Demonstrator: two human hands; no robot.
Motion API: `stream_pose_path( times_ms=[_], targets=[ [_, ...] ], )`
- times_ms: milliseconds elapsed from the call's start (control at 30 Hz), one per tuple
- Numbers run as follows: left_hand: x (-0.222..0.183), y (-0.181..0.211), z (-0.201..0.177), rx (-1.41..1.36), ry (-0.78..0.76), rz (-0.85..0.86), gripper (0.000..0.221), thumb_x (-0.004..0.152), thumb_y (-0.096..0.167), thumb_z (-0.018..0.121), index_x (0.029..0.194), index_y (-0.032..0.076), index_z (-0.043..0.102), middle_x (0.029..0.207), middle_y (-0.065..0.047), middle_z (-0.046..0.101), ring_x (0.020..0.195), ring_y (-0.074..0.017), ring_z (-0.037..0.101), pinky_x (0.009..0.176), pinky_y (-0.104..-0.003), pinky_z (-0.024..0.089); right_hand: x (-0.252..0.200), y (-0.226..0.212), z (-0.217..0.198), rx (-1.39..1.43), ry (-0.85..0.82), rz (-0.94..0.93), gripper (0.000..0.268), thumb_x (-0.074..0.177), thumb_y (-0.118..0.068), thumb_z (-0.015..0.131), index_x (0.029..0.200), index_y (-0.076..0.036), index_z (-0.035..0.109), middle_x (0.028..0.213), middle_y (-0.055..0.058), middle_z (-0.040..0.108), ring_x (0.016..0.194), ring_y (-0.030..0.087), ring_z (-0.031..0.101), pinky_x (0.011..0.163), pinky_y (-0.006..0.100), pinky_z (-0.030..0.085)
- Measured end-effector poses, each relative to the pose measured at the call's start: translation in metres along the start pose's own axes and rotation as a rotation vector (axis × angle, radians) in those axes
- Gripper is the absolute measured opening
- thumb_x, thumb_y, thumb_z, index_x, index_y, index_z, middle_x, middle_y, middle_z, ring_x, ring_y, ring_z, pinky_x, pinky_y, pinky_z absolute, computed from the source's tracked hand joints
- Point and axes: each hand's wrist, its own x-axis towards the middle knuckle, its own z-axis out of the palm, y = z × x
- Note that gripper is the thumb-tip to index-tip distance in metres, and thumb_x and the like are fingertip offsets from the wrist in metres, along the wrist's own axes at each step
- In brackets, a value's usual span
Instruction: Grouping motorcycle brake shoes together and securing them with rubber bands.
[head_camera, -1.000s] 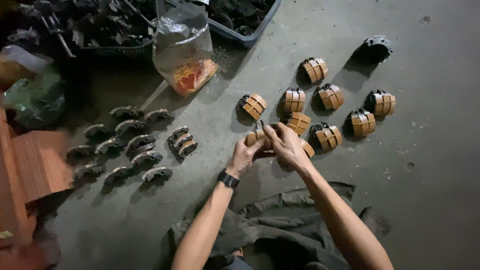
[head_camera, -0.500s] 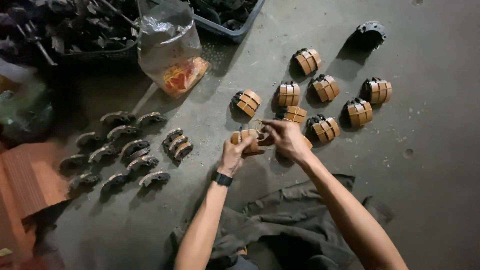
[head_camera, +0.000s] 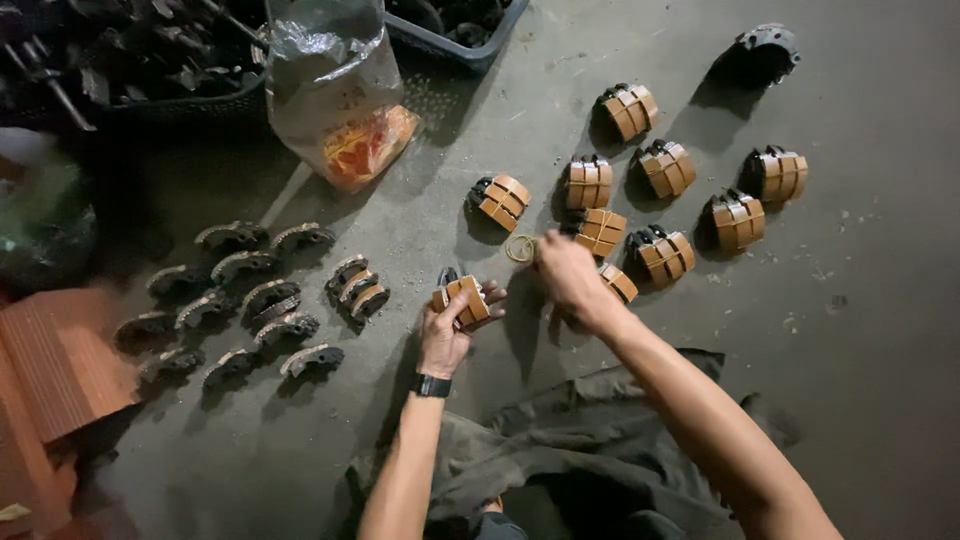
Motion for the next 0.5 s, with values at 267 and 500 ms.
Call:
stream_pose_path(
  times_ms=[267, 500],
  targets=[
    [0.002, -0.002, 0.000, 0.003, -0.003, 0.027, 0.033, 0.099, 0.017, 0.065, 0.121, -0.008, 0.063, 0.110, -0.020, 0.071, 0.102, -0.0344, 0.073, 0.083, -0.049, 0.065, -0.022, 0.000, -0.042, 0.187, -0.073, 0.056, 0.027, 0.089, -0.015, 0.065, 0.109, 0.002, 0.060, 0.103, 0.024, 0.064, 0.093, 0.042, 0.066, 0.080, 0.049, 0.056],
    [0.002, -0.013, -0.003, 0.066, -0.002, 0.085, 0.027, 0.100, 0.016, 0.067, 0.114, -0.007, 0.066, 0.099, -0.016, 0.070, 0.088, -0.0269, 0.072, 0.076, -0.046, 0.065, -0.018, -0.009, 0.024, -0.202, -0.148, 0.042, 0.025, 0.085, -0.011, 0.064, 0.104, 0.006, 0.067, 0.104, 0.024, 0.065, 0.096, 0.036, 0.068, 0.077, 0.043, 0.059]
  ],
)
